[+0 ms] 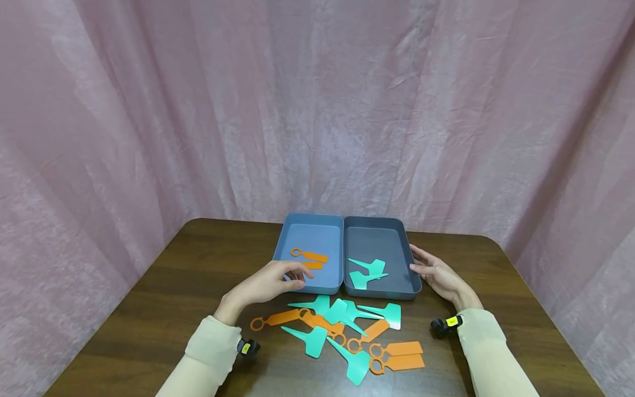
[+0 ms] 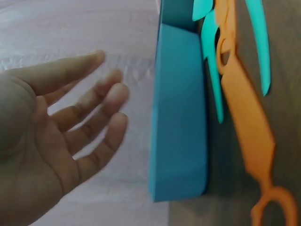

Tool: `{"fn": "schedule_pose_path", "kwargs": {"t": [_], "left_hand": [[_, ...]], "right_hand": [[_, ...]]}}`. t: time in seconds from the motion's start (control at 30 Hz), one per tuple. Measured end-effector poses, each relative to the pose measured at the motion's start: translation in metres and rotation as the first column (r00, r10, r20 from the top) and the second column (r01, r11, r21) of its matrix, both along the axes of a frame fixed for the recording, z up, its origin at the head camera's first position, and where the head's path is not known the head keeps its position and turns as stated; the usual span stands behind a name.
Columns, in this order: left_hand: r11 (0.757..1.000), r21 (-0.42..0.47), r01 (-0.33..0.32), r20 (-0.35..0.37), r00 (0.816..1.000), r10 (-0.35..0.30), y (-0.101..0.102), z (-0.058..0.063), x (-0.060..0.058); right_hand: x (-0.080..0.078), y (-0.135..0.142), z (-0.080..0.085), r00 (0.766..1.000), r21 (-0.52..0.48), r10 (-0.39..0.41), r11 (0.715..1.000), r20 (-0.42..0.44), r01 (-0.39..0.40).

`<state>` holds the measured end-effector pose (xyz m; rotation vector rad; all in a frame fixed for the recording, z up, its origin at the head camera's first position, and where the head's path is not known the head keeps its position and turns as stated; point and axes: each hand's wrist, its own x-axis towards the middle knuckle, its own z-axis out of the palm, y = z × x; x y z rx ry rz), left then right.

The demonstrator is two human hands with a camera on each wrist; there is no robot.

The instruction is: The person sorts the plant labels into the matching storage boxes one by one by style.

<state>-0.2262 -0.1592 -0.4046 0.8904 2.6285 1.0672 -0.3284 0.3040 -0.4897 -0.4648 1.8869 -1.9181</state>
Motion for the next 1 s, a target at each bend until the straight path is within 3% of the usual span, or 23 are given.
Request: {"fn": "schedule_pose_path", "kwargs": {"t": [0.2,0.4,0.7,1.0], "left_hand": [[0.991,-0.133,-0.004,0.032,0.999,0.008,-0.010,0.007,0.006],[0.985,-0.172,0.011,0.103,0.995,0.007,-0.014,0.012,0.009],[0.960,-0.279,0.016,0.238,0.970,0.053,-0.010,0.006,0.017],[0.924,-0.380,-0.039,0.224,0.966,0.132,-0.002,0.000,0.023]], "right_hand": [[0.002,0.000,0.002,1.000,0.017,0.001,1.000,-0.004,-0.001],[0.002,-0.002,0.004,1.000,0.010,-0.008,1.000,-0.002,0.008],[0.003,-0.001,0.004,1.000,0.009,-0.013,1.000,0.008,0.013],[0.001,-0.003,0.004,0.999,0.002,-0.015,1.000,0.032,0.015]]}}
